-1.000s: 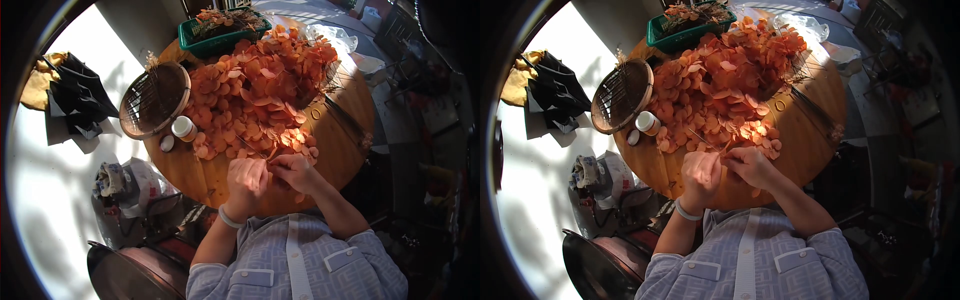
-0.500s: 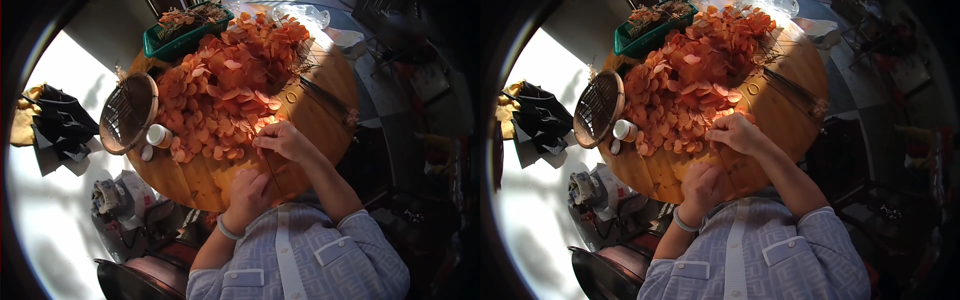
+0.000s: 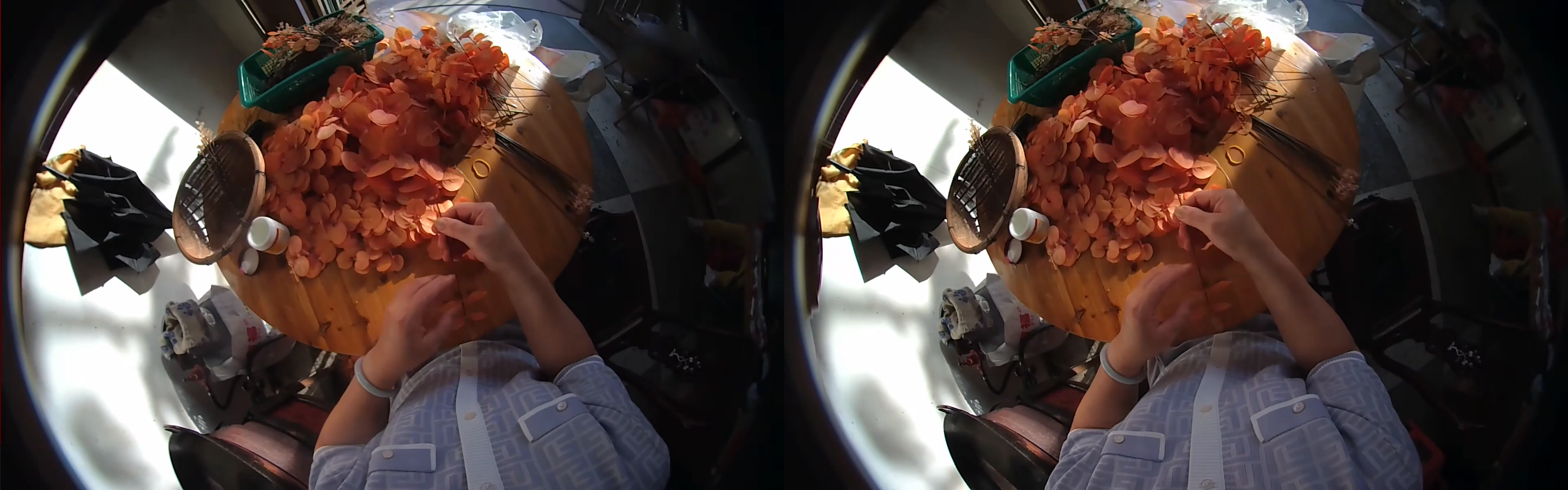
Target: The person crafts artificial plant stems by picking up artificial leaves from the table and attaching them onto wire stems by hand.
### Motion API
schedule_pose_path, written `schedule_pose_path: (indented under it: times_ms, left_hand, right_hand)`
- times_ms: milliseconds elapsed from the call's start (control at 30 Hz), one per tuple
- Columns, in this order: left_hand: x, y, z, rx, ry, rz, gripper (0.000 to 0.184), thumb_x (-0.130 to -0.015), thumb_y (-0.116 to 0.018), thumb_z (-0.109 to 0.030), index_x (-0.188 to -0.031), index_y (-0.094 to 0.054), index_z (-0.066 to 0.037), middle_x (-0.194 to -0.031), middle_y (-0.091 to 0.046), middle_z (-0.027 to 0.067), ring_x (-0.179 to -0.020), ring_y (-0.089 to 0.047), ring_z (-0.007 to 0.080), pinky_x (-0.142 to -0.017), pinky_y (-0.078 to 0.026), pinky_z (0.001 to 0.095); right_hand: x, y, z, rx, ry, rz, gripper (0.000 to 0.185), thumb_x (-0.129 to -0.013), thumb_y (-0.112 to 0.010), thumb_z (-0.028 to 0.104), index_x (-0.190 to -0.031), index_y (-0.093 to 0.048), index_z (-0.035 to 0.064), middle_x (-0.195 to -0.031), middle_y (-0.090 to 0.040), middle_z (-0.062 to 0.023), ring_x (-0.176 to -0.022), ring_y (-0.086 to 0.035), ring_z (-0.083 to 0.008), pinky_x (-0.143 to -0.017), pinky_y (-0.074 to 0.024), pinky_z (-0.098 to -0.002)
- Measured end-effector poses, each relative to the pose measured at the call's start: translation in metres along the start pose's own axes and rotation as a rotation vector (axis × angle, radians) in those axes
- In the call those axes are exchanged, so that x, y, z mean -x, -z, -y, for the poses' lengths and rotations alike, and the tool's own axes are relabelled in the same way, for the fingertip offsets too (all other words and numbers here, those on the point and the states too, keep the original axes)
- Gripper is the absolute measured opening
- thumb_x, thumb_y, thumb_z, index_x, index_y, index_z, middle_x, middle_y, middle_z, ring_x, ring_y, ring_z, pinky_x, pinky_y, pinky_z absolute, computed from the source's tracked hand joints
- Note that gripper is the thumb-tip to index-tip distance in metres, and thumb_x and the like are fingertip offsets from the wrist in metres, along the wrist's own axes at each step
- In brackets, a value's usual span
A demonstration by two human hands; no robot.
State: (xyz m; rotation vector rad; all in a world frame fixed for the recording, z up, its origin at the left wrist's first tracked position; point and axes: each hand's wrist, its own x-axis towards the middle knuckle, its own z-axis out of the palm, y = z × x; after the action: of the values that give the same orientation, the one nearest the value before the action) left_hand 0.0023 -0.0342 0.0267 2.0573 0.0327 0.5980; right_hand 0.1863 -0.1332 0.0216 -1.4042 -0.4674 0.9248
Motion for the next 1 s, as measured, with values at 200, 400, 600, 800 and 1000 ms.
schedule_pose_path:
  times_ms: [200,400,600,800,1000]
  left_hand:
    - [-0.046,0.068,0.055,-0.496,-0.014,-0.227,0.033,-0.079,-0.07,-0.003,-0.112,-0.066,-0.001,-0.103,-0.065,0.0157,-0.093,-0.063,0.0349,-0.082,-0.052,0.0406]
    - [-0.07,0.078,0.102,-0.746,-0.068,-0.054,0.035,-0.076,-0.065,-0.003,-0.11,-0.068,-0.003,-0.105,-0.061,0.0146,-0.095,-0.06,0.0337,-0.082,-0.05,0.0424]
    - [-0.108,0.064,0.078,-0.627,-0.064,-0.12,0.026,-0.079,-0.067,-0.007,-0.105,-0.069,-0.003,-0.103,-0.061,0.0144,-0.095,-0.06,0.0321,-0.081,-0.051,0.0418]
    - [-0.136,0.041,0.107,-0.653,-0.155,-0.234,0.015,-0.083,-0.066,-0.004,-0.097,-0.07,-0.003,-0.078,-0.064,0.0117,-0.07,-0.064,0.0272,-0.067,-0.054,0.0375]
    - [-0.079,0.038,0.052,0.116,-0.005,-0.282,0.021,-0.089,-0.056,0.009,-0.105,-0.068,0.003,-0.096,-0.069,0.0089,-0.08,-0.063,0.0125,-0.074,-0.052,0.0248]
  right_hand:
    - [0.014,-0.001,0.022,-0.129,0.089,0.013,0.018,-0.101,-0.058,0.009,-0.111,-0.067,-0.0032,-0.077,-0.064,-0.0025,-0.06,-0.06,-0.0067,-0.051,-0.0469,-0.0212]
    - [0.014,-0.007,0.019,0.019,0.133,-0.064,0.02,-0.1,-0.059,0.009,-0.113,-0.066,-0.0045,-0.078,-0.063,-0.0004,-0.06,-0.058,-0.0045,-0.051,-0.0474,-0.0221]
    - [0.002,0.017,0.009,0.255,0.286,-0.21,0.017,-0.098,-0.059,0.004,-0.11,-0.067,-0.005,-0.079,-0.064,-0.0006,-0.062,-0.056,-0.0037,-0.051,-0.0452,-0.0208]
    - [0.013,0.014,0.01,0.373,0.377,-0.14,0.025,-0.097,-0.056,0.001,-0.12,-0.066,-0.0009,-0.077,-0.064,-0.0029,-0.062,-0.056,-0.0041,-0.053,-0.0449,-0.022]
    - [0.02,0.032,0.028,-0.111,0.072,0.056,0.048,-0.099,-0.055,0.007,-0.146,-0.047,0.0054,-0.075,-0.065,-0.0038,-0.051,-0.051,-0.0039,-0.046,-0.0399,-0.0206]
